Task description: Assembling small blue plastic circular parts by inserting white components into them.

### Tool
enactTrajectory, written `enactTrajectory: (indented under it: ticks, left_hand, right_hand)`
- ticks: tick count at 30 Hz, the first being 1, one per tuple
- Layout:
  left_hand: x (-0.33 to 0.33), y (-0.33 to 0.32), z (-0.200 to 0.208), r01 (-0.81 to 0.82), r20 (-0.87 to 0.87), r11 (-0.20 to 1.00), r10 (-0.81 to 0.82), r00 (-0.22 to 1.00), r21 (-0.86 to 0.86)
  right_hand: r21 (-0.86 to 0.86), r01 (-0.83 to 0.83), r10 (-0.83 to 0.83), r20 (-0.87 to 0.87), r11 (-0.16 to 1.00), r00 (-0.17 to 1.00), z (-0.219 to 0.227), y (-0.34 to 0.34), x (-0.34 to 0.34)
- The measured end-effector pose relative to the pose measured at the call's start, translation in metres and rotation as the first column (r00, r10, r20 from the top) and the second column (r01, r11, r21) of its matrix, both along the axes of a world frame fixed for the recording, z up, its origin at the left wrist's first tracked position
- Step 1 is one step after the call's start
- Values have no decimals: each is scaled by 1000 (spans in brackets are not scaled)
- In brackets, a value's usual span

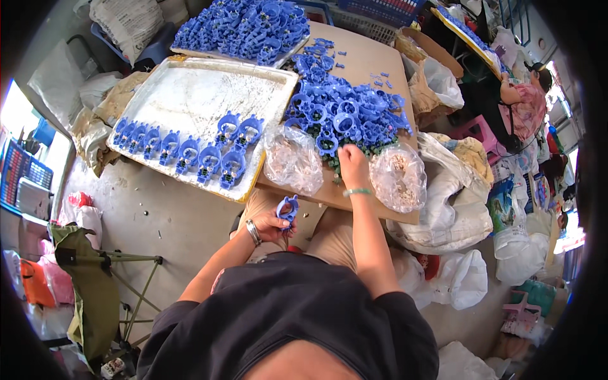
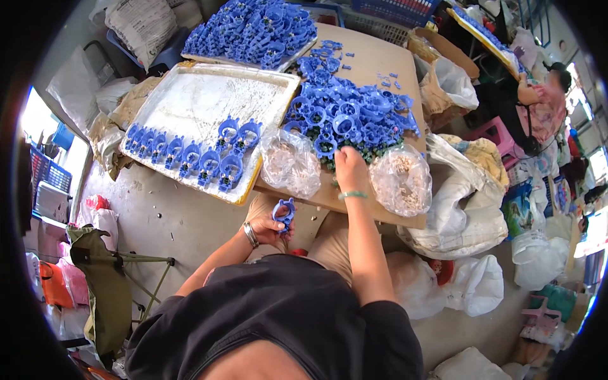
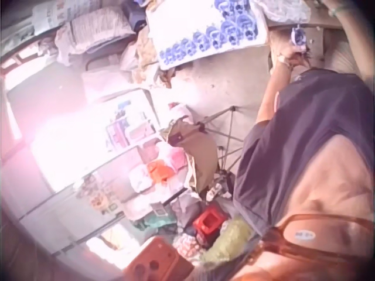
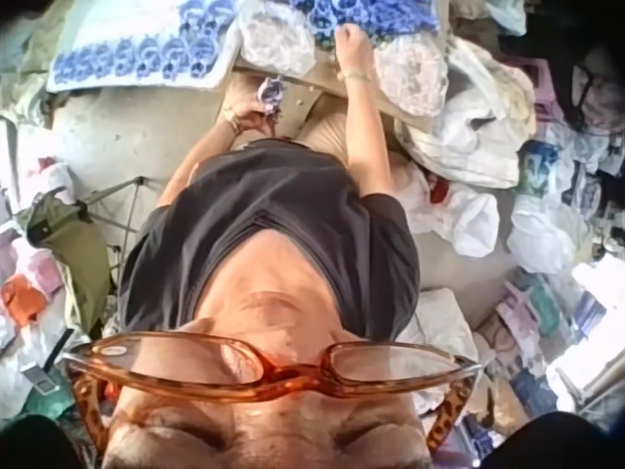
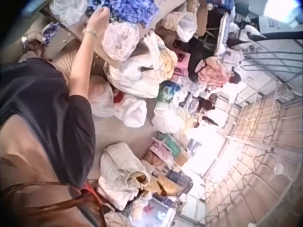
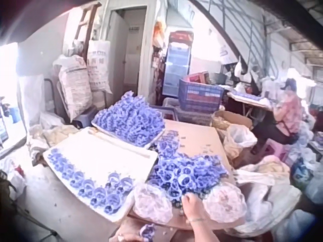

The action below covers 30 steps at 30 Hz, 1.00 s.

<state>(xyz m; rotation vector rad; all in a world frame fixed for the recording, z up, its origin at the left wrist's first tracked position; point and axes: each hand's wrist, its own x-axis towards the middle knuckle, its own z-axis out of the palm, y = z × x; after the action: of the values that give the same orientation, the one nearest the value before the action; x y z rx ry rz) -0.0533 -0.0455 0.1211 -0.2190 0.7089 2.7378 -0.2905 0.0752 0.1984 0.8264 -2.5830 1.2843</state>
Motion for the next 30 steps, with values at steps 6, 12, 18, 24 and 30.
enactTrajectory:
  ticks: [6, 12, 18, 24, 30]
  left_hand:
    - [-1, -2, -3, 42, -21, 999, -42, 999, -2]
    - [-1, 0, -5, 16, 28, 994, -19, 999, 105]
    - [-18, 8, 20, 116, -124, 967, -90, 988, 227]
    - [-24, 24, 44, 158, -103, 972, -141, 985, 174]
    - [-31, 32, 61, 146, 41, 988, -148, 988, 58]
  right_hand:
    - [189, 62, -74, 57, 980, 996, -2, -31, -10]
    - [-169, -10, 42, 186, 985, 982, -13, -12, 4]
    - [-457, -90, 317, 450, 885, 835, -3, 34, 74]
    - [-581, -68, 479, 593, 811, 647, 14, 58, 114]
    - [-522, -234, 513, 492, 821, 703, 22, 57, 114]
